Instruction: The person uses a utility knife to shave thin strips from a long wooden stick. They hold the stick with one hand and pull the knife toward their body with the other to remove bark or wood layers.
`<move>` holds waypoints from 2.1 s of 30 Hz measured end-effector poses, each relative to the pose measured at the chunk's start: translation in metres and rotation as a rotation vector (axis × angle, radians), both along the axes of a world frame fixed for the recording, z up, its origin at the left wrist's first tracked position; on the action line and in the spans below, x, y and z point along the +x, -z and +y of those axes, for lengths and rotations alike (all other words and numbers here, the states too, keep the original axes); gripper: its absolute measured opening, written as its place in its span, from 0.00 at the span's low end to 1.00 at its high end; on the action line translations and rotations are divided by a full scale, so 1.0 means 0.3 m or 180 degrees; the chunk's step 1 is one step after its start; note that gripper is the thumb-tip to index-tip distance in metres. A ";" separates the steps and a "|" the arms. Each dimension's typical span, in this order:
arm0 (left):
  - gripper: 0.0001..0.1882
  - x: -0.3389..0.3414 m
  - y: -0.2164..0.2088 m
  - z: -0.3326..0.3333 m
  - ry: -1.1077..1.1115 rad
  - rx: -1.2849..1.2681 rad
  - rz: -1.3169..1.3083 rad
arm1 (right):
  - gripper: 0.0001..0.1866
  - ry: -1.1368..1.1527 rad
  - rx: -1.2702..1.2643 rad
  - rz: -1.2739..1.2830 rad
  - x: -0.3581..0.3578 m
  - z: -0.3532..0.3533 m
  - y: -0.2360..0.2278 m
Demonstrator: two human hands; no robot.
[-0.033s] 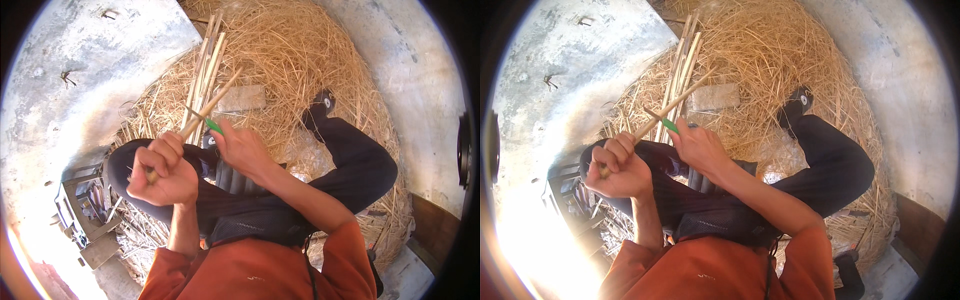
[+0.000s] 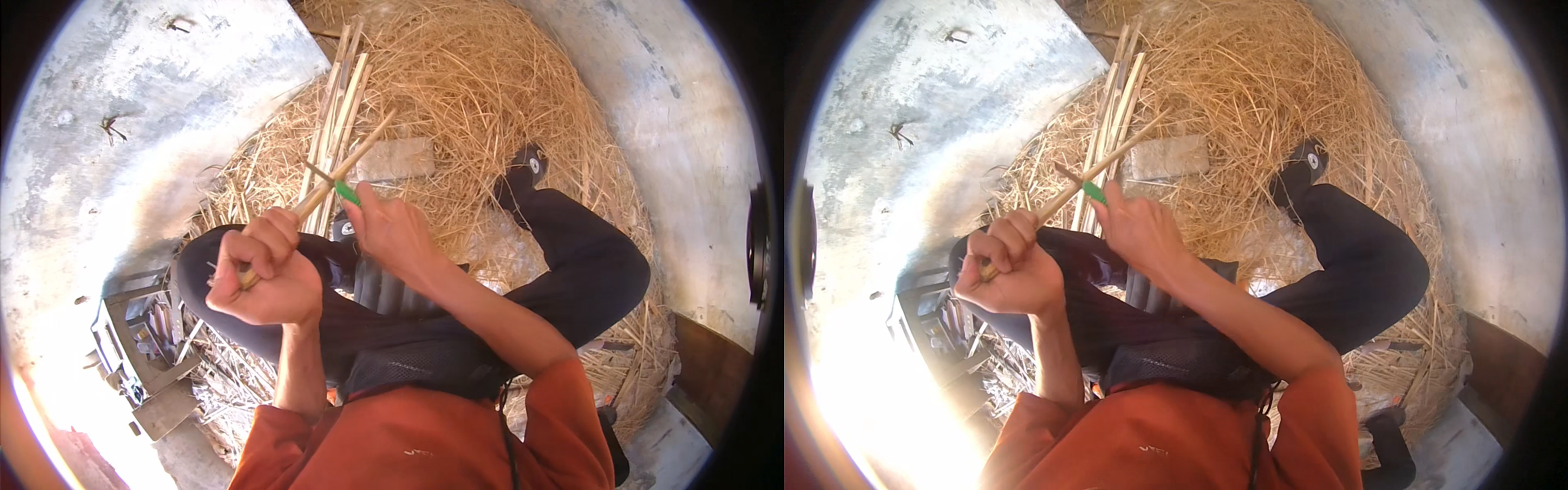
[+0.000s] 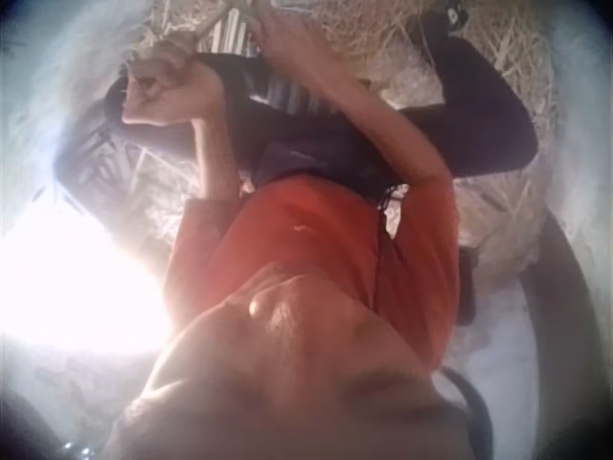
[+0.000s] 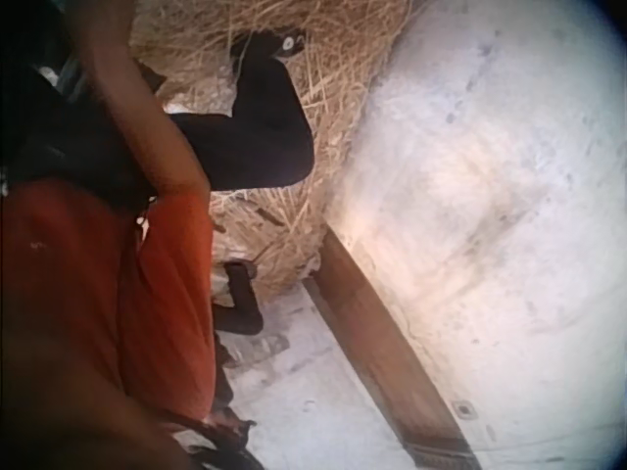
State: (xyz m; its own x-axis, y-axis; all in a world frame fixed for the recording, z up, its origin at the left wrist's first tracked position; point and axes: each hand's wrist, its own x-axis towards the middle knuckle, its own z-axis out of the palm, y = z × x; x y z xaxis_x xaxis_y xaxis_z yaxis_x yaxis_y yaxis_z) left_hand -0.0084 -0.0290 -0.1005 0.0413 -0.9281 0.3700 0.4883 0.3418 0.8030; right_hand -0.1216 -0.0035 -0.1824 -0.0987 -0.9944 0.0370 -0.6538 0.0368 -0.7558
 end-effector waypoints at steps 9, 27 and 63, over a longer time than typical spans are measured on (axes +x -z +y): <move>0.20 -0.080 -0.005 -0.015 -0.0122 -0.0576 -0.0055 | 0.21 0.0846 0.1082 0.0408 -0.288 0.013 0.426; 0.22 -0.015 -0.079 0.068 -0.0215 -0.0078 0.0021 | 0.14 -0.0088 0.0022 -0.0723 0.025 0.172 -0.059; 0.21 0.043 -0.097 0.006 -0.0473 0.0069 0.0100 | 0.14 0.0156 0.0177 -0.0327 0.095 0.051 -0.018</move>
